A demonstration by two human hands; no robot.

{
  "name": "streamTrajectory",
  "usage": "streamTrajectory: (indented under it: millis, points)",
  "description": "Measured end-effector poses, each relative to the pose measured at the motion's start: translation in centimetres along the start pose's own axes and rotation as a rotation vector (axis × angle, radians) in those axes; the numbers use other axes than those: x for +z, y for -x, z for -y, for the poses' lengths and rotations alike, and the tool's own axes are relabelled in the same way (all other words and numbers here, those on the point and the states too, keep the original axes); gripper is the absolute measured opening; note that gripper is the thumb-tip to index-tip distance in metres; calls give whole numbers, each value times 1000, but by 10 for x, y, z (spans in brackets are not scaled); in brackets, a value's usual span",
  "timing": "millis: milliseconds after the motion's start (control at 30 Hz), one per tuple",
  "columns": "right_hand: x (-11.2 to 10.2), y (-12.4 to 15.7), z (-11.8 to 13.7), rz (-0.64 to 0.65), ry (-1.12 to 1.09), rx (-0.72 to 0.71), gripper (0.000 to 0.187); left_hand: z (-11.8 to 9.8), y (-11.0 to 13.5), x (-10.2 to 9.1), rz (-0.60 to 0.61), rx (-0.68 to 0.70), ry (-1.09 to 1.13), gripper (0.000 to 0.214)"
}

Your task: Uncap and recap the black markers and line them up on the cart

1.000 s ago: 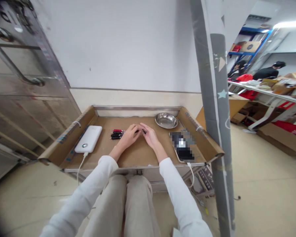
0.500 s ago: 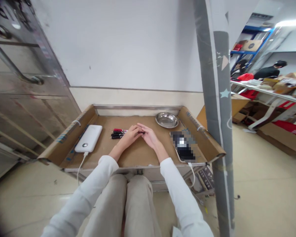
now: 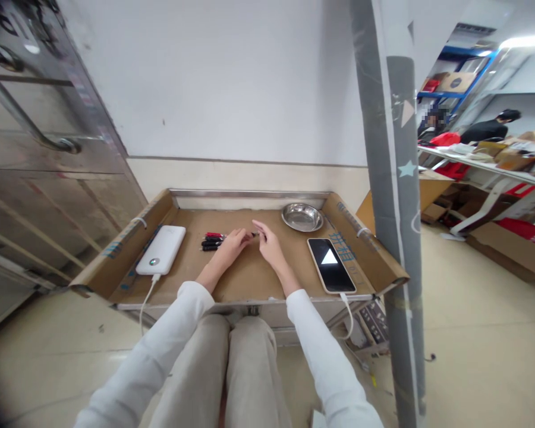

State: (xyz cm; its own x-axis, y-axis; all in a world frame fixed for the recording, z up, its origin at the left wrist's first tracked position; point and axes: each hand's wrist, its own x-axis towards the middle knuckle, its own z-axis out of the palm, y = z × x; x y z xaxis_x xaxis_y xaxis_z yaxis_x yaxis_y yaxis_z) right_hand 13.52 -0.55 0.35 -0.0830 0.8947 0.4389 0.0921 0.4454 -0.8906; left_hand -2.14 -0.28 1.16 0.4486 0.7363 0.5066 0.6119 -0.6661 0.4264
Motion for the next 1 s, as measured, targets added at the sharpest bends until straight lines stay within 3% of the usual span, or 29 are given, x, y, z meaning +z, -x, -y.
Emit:
streamTrajectory:
  millis: [167,300,467,767,900,1000]
  points:
    - [0,8,-4,206,334,-146,48,-2,-1,-1,29,-33,-240,9]
    - [-8,14,0,147,562,-189,47,-8,-2,-5,-25,-189,-402,22]
    - [-16,14,-1,20,874,-115,12,-8,-3,-8,-22,-256,-483,19]
    - [-10,6,4,60,987,-83,14,-19,3,-15,-139,-320,-499,28]
    - [-13,13,7,18,1045,-71,19,-17,25,-31,-253,-418,-490,30]
    - [-14,14,7,-13,1051,-66,22,-8,49,-42,-255,-489,-505,28]
